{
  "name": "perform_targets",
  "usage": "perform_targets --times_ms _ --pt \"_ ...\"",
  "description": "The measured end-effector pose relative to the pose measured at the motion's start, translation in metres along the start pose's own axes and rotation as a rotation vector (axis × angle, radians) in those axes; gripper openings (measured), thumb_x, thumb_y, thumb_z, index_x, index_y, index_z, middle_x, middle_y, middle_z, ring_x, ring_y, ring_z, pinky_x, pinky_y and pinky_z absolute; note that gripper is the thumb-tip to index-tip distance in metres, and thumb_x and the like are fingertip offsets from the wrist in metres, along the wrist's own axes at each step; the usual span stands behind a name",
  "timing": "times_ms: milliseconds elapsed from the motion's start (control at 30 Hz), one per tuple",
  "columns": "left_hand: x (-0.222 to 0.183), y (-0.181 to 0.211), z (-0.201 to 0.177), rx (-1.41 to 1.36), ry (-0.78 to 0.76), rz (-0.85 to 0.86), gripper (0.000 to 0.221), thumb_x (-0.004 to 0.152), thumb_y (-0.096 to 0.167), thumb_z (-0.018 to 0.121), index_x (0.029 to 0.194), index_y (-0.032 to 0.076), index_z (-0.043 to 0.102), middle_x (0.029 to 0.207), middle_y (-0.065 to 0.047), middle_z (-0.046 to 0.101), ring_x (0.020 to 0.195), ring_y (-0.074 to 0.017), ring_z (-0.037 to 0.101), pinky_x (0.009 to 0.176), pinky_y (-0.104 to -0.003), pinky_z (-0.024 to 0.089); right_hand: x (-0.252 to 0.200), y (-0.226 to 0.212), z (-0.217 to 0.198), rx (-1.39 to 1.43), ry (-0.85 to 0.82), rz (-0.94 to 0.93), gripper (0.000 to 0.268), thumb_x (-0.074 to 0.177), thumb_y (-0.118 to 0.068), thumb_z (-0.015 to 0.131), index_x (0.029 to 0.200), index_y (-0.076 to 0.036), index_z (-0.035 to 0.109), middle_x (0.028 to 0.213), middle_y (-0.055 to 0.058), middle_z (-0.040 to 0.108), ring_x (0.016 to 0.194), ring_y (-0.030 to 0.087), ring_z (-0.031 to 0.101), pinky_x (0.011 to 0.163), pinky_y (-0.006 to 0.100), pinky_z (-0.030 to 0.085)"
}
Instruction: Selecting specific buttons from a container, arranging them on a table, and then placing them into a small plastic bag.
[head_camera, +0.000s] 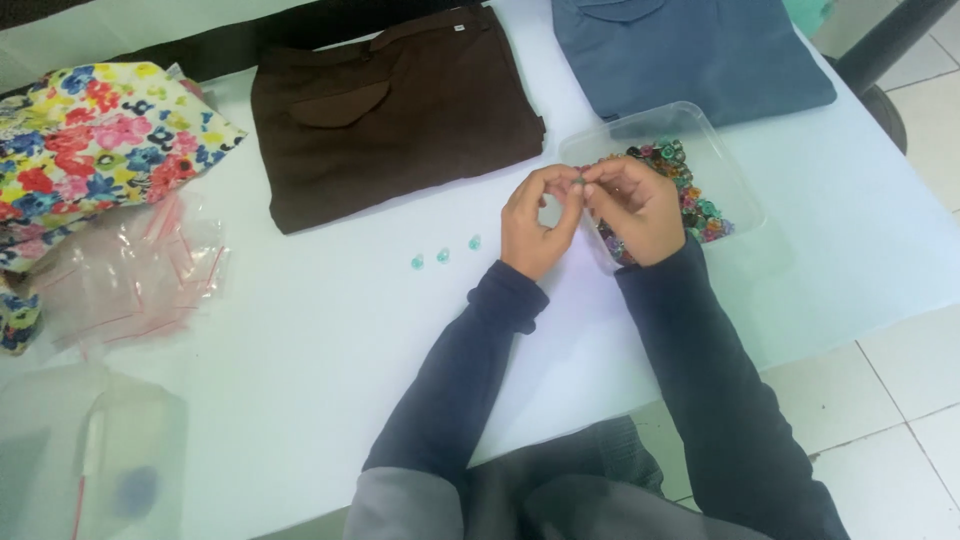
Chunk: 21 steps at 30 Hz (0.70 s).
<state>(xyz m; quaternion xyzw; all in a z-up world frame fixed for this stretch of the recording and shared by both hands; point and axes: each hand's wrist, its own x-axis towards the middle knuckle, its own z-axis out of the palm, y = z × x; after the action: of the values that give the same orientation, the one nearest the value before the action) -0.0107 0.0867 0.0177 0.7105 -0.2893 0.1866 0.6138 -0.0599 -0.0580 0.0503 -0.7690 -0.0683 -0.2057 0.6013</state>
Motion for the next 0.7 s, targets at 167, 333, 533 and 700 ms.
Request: perform_targets --times_ms 167,333,533,700 --pt "-0.020 -0.020 -0.075 0.112 0.027 0.059 0.011 0.097 0.015 0.069 0.108 0.016 0.067 0.088 0.000 0.070 0.078 -0.0187 0.068 0.074 -0.032 0.052 -0.008 -0.019 0.064 -0.168 -0.095 -0.141 0.018 0.095 -0.001 0.071 0.112 -0.005 0.072 0.097 0.011 0.076 0.087 0.024 0.074 0.072 0.035 0.061" --pt "-0.045 -0.050 -0.152 0.240 0.016 0.022 0.009 0.096 0.014 0.070 0.106 0.014 0.068 0.085 -0.001 0.071 0.077 -0.0206 0.069 0.074 -0.034 0.051 -0.010 -0.001 0.119 -0.324 -0.232 -0.230 0.021 0.092 -0.005 0.073 0.112 -0.007 0.073 0.099 0.012 0.076 0.089 0.029 0.074 0.073 0.038 0.061" --pt "-0.070 -0.083 -0.228 0.512 -0.145 0.003 0.012 0.092 0.017 0.074 0.104 0.015 0.070 0.080 0.001 0.070 0.077 -0.0186 0.071 0.079 -0.034 0.052 -0.005 0.049 0.151 -0.631 -0.389 -0.336 0.026 0.093 -0.024 0.073 0.118 -0.018 0.069 0.122 0.006 0.066 0.119 0.030 0.062 0.098 0.045 0.048" --pt "-0.074 -0.098 -0.250 0.691 -0.298 -0.035 0.013 0.094 0.026 0.073 0.104 0.018 0.071 0.086 -0.001 0.072 0.085 -0.0206 0.072 0.082 -0.033 0.052 -0.010 0.076 0.163 -0.825 -0.476 -0.329 0.031 0.095 -0.042 0.069 0.120 -0.024 0.067 0.132 0.002 0.059 0.129 0.024 0.053 0.108 0.047 0.036"
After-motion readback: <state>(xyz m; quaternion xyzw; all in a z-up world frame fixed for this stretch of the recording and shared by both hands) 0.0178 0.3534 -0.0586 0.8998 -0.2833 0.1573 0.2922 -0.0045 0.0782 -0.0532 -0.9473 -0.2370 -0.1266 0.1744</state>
